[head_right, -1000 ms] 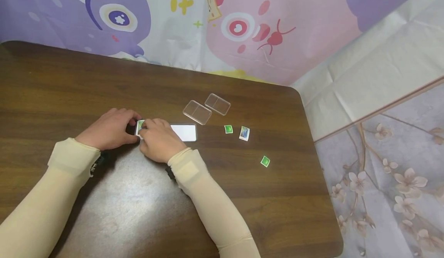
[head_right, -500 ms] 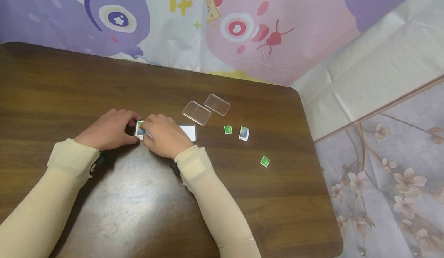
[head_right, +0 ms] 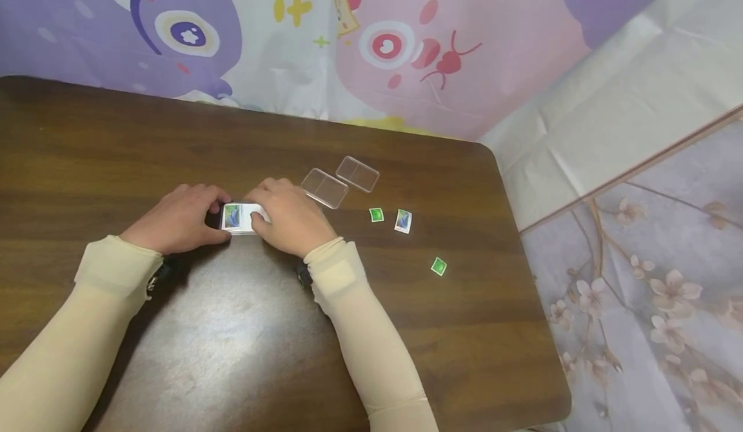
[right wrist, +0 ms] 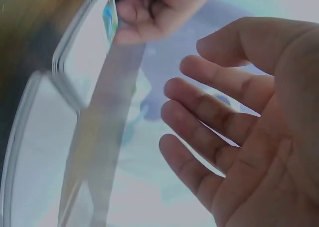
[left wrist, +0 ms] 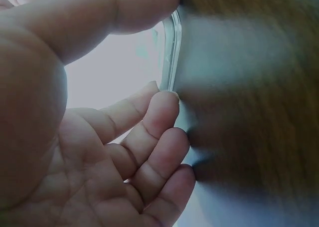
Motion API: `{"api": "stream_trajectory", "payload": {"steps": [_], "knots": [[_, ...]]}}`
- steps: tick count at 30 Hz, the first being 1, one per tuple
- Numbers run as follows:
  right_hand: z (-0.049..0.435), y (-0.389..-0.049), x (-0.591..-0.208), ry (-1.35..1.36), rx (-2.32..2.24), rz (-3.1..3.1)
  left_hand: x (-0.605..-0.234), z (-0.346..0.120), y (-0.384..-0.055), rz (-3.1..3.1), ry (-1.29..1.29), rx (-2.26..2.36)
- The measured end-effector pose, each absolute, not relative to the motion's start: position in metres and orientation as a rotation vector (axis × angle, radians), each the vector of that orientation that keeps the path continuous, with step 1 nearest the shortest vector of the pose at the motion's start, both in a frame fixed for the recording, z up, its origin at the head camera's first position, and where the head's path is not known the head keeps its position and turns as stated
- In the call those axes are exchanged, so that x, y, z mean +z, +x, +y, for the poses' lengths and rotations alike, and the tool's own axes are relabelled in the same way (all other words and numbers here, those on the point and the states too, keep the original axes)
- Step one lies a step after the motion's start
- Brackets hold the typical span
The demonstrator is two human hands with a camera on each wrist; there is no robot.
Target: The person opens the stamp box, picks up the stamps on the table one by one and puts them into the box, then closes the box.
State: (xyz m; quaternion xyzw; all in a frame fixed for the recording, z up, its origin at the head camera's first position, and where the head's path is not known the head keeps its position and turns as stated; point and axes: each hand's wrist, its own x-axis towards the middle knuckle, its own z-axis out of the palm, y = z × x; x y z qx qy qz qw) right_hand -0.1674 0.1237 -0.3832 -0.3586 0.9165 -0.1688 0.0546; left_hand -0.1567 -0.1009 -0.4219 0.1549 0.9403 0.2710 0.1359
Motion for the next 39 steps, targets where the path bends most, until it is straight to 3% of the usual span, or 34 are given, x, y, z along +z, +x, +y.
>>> {"api": "stream_trajectory", "payload": {"steps": [10,23,29,39], "knots": [[0.189,-0.185,-0.376,-0.723,-0.602,2.945,-0.425,-0.103,-0.156,2.712,0.425,0.778],[0.304,-0.202,-0.381,-0.242,-0.253,2.836,-0.427,-0.105,-0.156,2.711,0.421,0.776],[0.321,-0.201,-0.390,-0.120,-0.197,2.702,-0.427,-0.105,-0.154,2.714,0.436,0.768],[0.323,-0.201,-0.392,-0.138,-0.187,2.684,-0.423,-0.102,-0.155,2.721,0.444,0.777]]}}
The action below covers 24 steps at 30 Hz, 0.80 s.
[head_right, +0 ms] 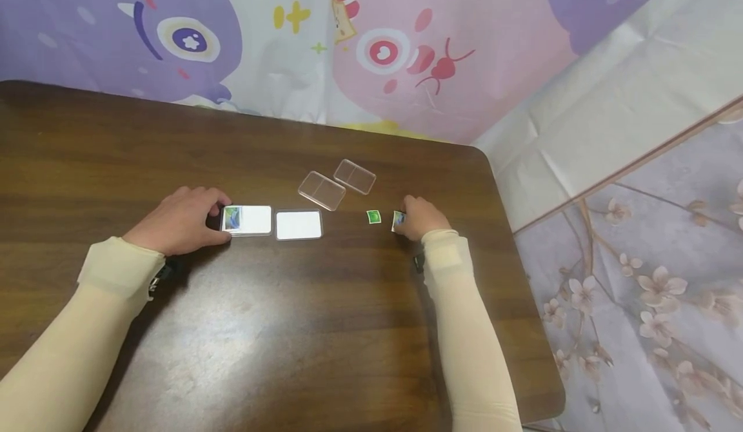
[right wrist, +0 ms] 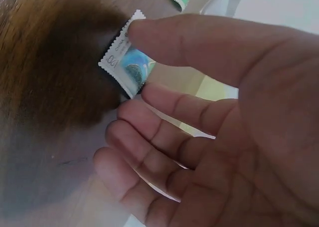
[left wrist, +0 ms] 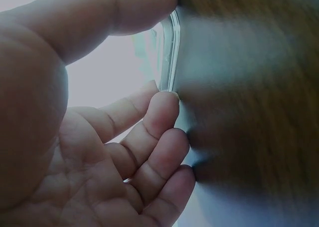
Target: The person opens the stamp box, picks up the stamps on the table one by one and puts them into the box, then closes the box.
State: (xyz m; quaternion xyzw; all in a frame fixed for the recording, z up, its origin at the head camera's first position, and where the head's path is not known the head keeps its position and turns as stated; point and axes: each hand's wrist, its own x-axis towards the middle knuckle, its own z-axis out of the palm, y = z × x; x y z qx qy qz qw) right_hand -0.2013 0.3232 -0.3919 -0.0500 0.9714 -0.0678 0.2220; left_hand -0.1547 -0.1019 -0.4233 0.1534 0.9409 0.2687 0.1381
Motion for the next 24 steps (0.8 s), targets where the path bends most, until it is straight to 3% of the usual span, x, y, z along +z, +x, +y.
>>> {"api": "stream_trajectory", "payload": {"steps": [24], "knots": [[0.3260,-0.2079,-0.3985,-0.041,-0.308,2.609,-0.4208,-0.1016,-0.1541,2.713,0.430,0.783]]}}
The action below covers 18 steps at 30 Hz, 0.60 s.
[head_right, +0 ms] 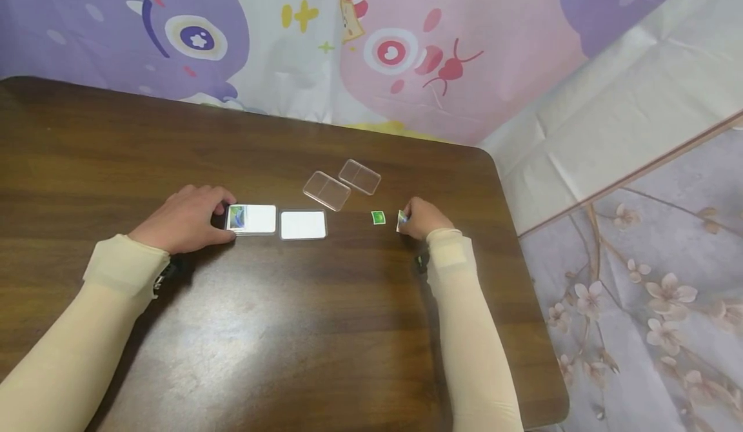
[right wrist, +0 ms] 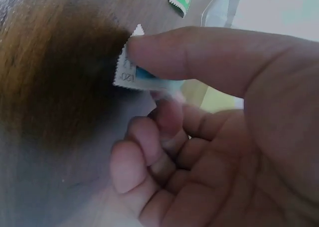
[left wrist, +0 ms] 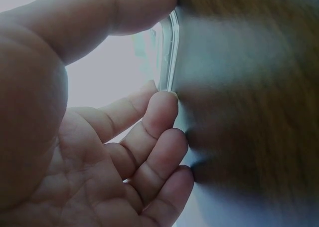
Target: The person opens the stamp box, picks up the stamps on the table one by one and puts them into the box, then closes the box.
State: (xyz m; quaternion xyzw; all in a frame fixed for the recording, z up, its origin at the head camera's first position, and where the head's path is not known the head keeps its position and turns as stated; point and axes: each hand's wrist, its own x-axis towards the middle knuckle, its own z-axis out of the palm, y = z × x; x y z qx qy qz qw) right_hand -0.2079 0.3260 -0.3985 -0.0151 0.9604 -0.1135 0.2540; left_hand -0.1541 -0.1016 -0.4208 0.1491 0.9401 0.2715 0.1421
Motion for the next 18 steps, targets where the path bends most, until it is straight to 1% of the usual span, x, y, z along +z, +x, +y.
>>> {"api": "stream_trajectory", "payload": {"steps": [4,8,13,18], "knots": [[0.326,-0.207,-0.400,-0.073,-0.351,2.668,-0.421,-0.103,-0.155,2.713,0.430,0.780],[0.318,-0.205,-0.398,-0.102,-0.486,2.804,-0.422,-0.104,-0.156,2.719,0.434,0.774],[0.293,-0.201,-0.391,-0.206,-0.749,2.975,-0.422,-0.104,-0.155,2.721,0.439,0.771],[0.263,-0.196,-0.385,-0.395,-0.881,3.003,-0.420,-0.104,-0.154,2.723,0.447,0.776]]}}
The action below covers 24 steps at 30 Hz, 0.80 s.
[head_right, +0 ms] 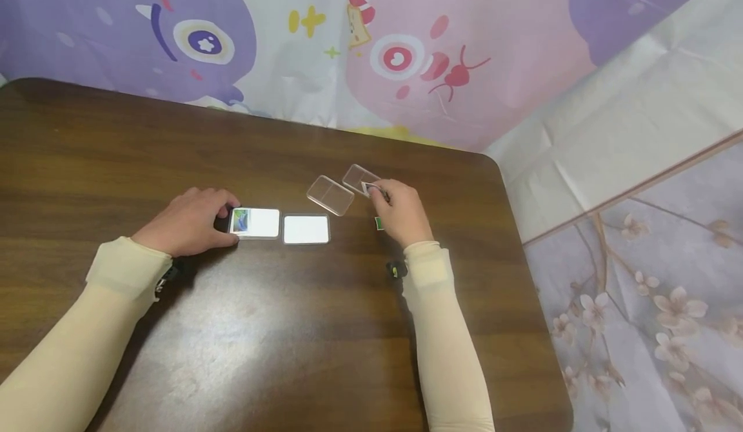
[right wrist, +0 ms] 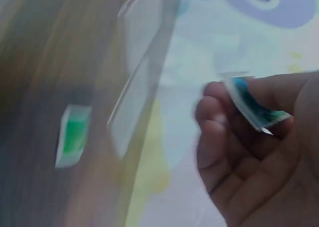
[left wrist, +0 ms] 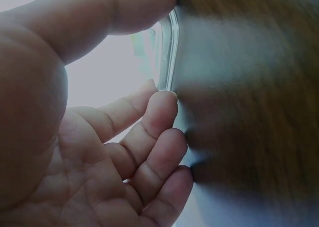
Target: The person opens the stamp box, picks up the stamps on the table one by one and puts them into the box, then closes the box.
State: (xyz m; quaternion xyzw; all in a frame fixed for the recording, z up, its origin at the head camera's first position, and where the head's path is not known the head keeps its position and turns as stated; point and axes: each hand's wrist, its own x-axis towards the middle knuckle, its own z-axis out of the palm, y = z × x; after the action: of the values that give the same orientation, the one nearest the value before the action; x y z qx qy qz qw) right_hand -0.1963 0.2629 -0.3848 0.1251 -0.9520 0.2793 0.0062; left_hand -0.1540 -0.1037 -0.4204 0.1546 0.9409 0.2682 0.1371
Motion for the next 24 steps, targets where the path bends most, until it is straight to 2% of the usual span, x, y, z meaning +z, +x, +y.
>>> {"api": "stream_trajectory", "payload": {"steps": [8,19,24], "knots": [[0.223,-0.194,-0.381,0.634,0.916,-3.002,-0.422,-0.105,-0.155,2.730,0.444,0.773],[0.186,-0.191,-0.379,0.505,1.168,-2.758,-0.423,-0.104,-0.154,2.737,0.441,0.774],[0.182,-0.189,-0.379,0.639,1.054,-2.729,-0.423,-0.105,-0.154,2.744,0.439,0.769]]}}
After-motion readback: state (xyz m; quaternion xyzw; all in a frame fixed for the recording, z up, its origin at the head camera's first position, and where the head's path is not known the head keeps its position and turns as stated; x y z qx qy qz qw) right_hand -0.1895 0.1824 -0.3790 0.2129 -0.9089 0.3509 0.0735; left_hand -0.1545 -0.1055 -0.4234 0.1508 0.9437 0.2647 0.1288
